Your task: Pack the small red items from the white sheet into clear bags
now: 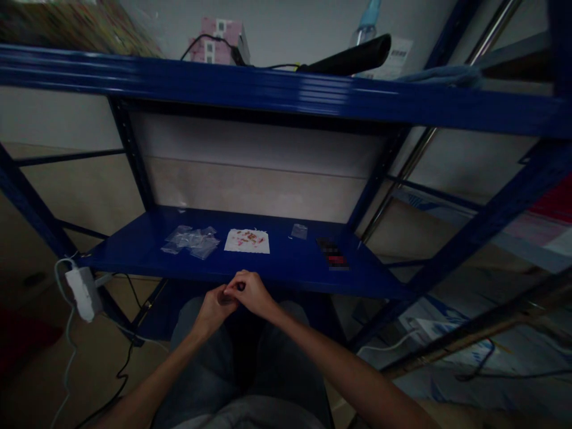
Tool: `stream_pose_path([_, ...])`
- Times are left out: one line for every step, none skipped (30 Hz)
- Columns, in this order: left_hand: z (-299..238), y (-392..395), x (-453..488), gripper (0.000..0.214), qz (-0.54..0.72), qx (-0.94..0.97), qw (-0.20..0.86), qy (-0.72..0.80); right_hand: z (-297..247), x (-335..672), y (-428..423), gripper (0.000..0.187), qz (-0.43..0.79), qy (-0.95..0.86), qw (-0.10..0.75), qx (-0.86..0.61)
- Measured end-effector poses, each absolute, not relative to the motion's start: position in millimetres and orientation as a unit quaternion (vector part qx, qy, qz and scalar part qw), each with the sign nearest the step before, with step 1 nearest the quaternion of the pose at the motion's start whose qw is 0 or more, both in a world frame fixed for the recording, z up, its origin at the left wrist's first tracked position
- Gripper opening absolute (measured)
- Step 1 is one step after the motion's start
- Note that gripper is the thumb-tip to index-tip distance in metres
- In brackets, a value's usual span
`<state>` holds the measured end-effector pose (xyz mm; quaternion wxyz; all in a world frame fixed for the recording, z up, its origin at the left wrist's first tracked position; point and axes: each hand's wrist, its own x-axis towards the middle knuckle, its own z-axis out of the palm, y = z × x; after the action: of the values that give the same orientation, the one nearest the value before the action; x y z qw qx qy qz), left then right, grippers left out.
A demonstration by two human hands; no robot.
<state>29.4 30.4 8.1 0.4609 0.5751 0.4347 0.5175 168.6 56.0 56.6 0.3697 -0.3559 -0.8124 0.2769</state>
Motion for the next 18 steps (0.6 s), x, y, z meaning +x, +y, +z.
stream_pose_path([8, 29, 30, 0.013, 0.516, 0.574, 0.463, 0.436, 55, 168, 54, 0.008, 0.277, -0.820, 0.361, -0.347])
stream_pose_path([8, 28, 30, 0.013, 0.516, 0.571, 0.466, 0.437, 54, 168, 55, 0.007, 0.275, -0.827, 0.355, -0.340])
stream_pose_path([8, 27, 30, 0.014, 0.516, 0.567, 0.471, 0.436, 54, 169, 59, 0.007, 0.268, -0.830, 0.354, -0.338])
stream_pose_path([9, 27, 30, 0.014, 0.518, 0.562, 0.477, 0.434, 55, 170, 67, 0.008, 0.255, -0.830, 0.359, -0.342])
stream_pose_path([10, 26, 30, 0.014, 0.518, 0.559, 0.483, 0.431, 56, 173, 78, 0.009, 0.236, -0.827, 0.370, -0.353])
stream_pose_path([11, 26, 29, 0.014, 0.517, 0.557, 0.486, 0.431, 57, 177, 92, 0.010, 0.210, -0.819, 0.384, -0.372])
stream_pose_path([12, 26, 29, 0.013, 0.516, 0.555, 0.489, 0.433, 58, 182, 108, 0.012, 0.179, -0.807, 0.399, -0.398])
stream_pose_path([14, 26, 29, 0.013, 0.512, 0.552, 0.493, 0.436, 59, 188, 126, 0.013, 0.146, -0.790, 0.412, -0.429])
stream_pose_path([15, 26, 28, 0.013, 0.507, 0.548, 0.500, 0.438, 59, 194, 144, 0.014, 0.115, -0.772, 0.418, -0.465])
stream_pose_path([16, 26, 29, 0.013, 0.503, 0.542, 0.509, 0.441, 59, 200, 162, 0.014, 0.091, -0.750, 0.419, -0.504])
stream_pose_path([16, 26, 29, 0.013, 0.499, 0.535, 0.519, 0.442, 56, 206, 178, 0.012, 0.078, -0.729, 0.417, -0.538])
stream_pose_path([17, 26, 29, 0.014, 0.496, 0.528, 0.528, 0.444, 53, 211, 191, 0.010, 0.072, -0.710, 0.413, -0.566])
stream_pose_path([17, 25, 30, 0.014, 0.493, 0.522, 0.534, 0.447, 49, 215, 202, 0.008, 0.073, -0.697, 0.409, -0.584])
stream_pose_path([17, 24, 30, 0.014, 0.492, 0.516, 0.536, 0.453, 45, 218, 210, 0.007, 0.076, -0.690, 0.405, -0.595])
stream_pose_path([18, 24, 31, 0.015, 0.490, 0.510, 0.537, 0.459, 41, 219, 215, 0.007, 0.078, -0.687, 0.403, -0.600])
stream_pose_path([19, 23, 31, 0.017, 0.488, 0.503, 0.541, 0.465, 37, 220, 218, 0.007, 0.077, -0.687, 0.401, -0.601])
stream_pose_path([21, 23, 31, 0.019, 0.484, 0.495, 0.548, 0.470, 34, 220, 220, 0.008, 0.076, -0.690, 0.397, -0.600])
stream_pose_path([22, 22, 31, 0.021, 0.479, 0.482, 0.561, 0.472, 32, 220, 219, 0.008, 0.073, -0.694, 0.392, -0.599])
